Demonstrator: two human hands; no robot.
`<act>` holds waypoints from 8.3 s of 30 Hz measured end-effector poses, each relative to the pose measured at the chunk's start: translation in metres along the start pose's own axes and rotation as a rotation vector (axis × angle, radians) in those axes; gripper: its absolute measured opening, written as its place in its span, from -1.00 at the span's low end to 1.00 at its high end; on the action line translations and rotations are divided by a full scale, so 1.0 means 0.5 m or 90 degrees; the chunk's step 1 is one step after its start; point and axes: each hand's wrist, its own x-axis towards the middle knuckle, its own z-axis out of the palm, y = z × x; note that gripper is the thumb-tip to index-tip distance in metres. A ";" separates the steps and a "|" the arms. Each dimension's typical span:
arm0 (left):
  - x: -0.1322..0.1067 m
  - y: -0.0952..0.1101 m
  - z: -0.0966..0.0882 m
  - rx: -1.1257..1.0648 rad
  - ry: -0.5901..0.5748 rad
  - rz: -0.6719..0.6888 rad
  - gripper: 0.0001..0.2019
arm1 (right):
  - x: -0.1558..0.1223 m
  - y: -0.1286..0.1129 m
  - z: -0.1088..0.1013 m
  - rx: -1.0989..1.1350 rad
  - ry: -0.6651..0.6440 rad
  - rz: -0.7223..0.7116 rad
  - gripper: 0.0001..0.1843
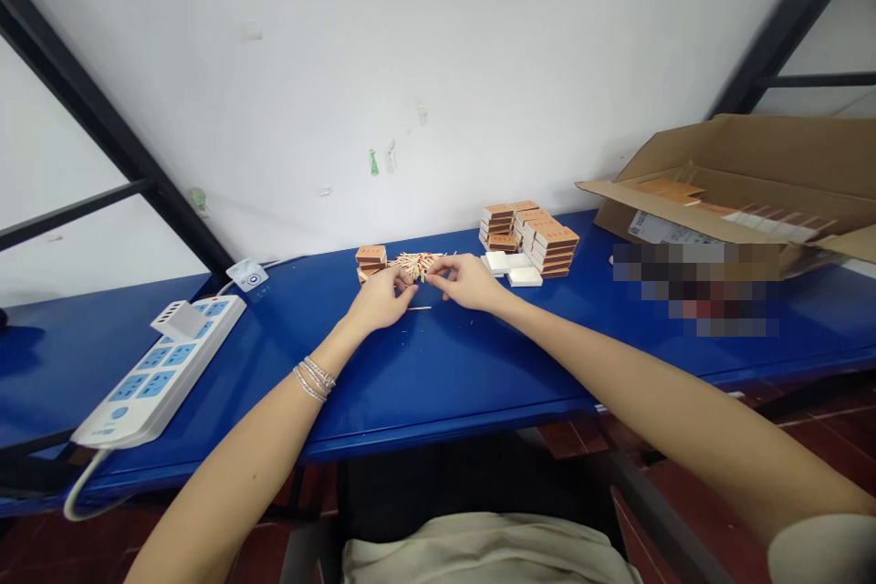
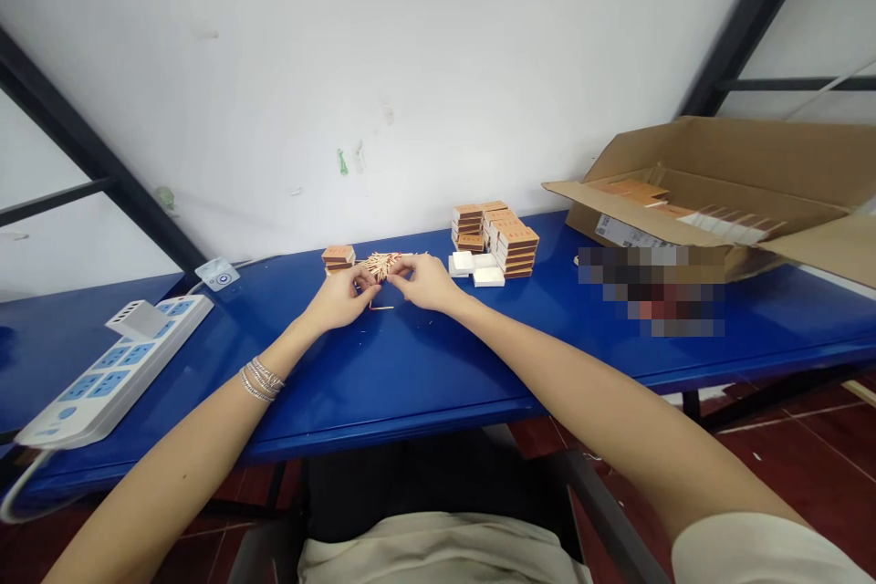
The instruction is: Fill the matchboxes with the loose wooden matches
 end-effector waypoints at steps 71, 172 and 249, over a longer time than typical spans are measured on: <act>0.004 0.006 0.030 -0.355 -0.030 -0.055 -0.78 | -0.004 -0.011 0.012 0.228 -0.008 0.058 -0.72; 0.004 -0.009 0.005 0.283 0.004 -0.091 -0.77 | -0.011 -0.013 -0.020 -0.039 -0.199 -0.132 -0.82; -0.003 0.013 -0.017 -0.011 0.045 0.030 -0.67 | -0.002 -0.009 -0.005 0.392 -0.110 0.132 -0.78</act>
